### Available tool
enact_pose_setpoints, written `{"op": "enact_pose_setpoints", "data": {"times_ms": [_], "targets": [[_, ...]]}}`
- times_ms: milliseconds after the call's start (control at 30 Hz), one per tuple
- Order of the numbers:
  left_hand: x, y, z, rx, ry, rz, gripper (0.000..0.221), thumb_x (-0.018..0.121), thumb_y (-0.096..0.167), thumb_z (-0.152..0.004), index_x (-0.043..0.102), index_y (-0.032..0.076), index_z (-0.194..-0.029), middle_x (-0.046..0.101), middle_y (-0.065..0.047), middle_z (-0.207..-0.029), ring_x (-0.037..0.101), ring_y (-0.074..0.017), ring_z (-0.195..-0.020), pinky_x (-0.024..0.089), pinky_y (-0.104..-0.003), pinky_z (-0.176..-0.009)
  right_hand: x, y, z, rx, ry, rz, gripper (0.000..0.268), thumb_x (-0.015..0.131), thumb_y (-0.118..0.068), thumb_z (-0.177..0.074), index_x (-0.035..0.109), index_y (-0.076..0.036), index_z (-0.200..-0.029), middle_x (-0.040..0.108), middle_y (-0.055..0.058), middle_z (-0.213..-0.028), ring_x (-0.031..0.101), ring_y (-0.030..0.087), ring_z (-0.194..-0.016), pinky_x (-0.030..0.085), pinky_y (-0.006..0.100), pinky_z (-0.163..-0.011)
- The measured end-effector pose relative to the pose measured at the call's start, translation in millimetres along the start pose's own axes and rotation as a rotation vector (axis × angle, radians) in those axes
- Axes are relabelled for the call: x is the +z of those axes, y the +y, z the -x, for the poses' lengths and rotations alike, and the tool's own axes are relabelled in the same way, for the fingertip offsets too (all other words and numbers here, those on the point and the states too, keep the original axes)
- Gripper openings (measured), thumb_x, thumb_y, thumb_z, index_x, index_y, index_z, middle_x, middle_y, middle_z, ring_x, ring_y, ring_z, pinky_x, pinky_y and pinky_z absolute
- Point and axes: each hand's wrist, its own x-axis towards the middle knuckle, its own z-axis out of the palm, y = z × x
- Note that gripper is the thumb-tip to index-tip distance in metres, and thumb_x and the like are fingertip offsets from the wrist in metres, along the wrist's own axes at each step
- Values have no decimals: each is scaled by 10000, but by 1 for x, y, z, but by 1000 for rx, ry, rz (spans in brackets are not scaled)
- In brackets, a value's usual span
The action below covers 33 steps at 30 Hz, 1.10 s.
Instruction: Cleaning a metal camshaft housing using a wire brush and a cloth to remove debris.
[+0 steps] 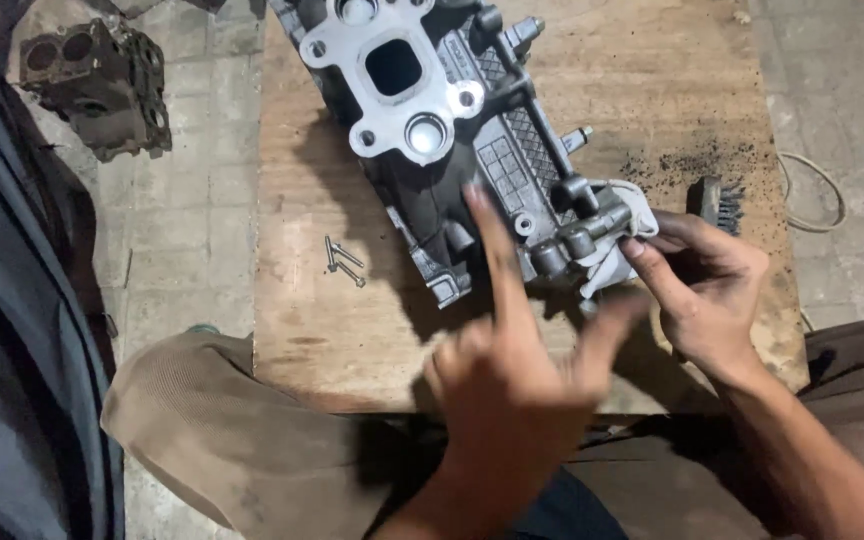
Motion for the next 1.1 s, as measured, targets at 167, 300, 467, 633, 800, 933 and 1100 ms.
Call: {"op": "enact_pose_setpoints", "data": {"times_ms": [167, 300, 467, 633, 800, 933, 1100], "targets": [[10, 2, 15, 55, 65, 95, 954, 489, 497, -986, 184, -271, -1463, 567, 17, -454, 401, -108, -220, 278, -278, -177, 0, -2, -1, 75, 10, -26, 248, 703, 74, -934, 673, 74, -1180, 717, 125, -968, 617, 117, -767, 493, 191, -694], [11, -8, 9, 96, 60, 205, 861, 513, 395, -990, 204, -254, -1464, 672, -70, -628, 485, -131, -286, 351, -273, -213, 0, 1, -1, 85, 12, -12, 249, 699, 98, -929, 669, 90, -1175, 717, 143, -994, 641, 141, -814, 516, 214, -748], [18, -19, 6, 131, 214, -37, 720, 747, 198, -945, 392, -193, -1434, 627, 11, -523, 269, -64, -267, 182, -269, -241, -7, 0, 2, 80, 20, -17, 276, 696, 115, -903, 674, 103, -1179, 719, 158, -1002, 637, 151, -815, 517, 219, -757], [27, -53, 30, 24, 201, 13, 426, 694, 113, -899, 613, 18, -1307, 698, 22, -582, 395, -52, -292, 284, -230, -279, -22, 14, 2, 88, 64, -62, 202, 699, 81, -944, 666, 74, -1143, 675, 116, -924, 577, 125, -733, 486, 206, -692], [10, -69, 35, 34, 333, 85, 284, 630, 216, -916, 780, 104, -703, 809, -74, -786, 313, -20, -266, 270, -176, -298, -35, 13, 2, 156, 121, -44, 168, 671, 77, -1007, 641, 93, -1172, 630, 90, -930, 522, 101, -757, 432, 198, -715], [-17, -72, 12, -91, 813, -845, 511, 566, 303, -938, 668, -172, -1096, 697, -179, -985, 560, -103, -599, 477, -216, -559, -40, 19, 6, 139, 138, -74, 188, 672, 107, -1018, 631, 102, -1202, 642, 100, -966, 547, 100, -786, 454, 188, -750], [-7, -86, 1, 270, 308, -31, 426, 802, 31, -903, 664, -10, -1303, 626, 20, -607, 348, -94, -488, 262, -272, -437, -36, 8, 1, 62, 78, 11, 157, 683, 135, -996, 640, 133, -1147, 607, 116, -908, 489, 123, -713, 407, 216, -665]]}}
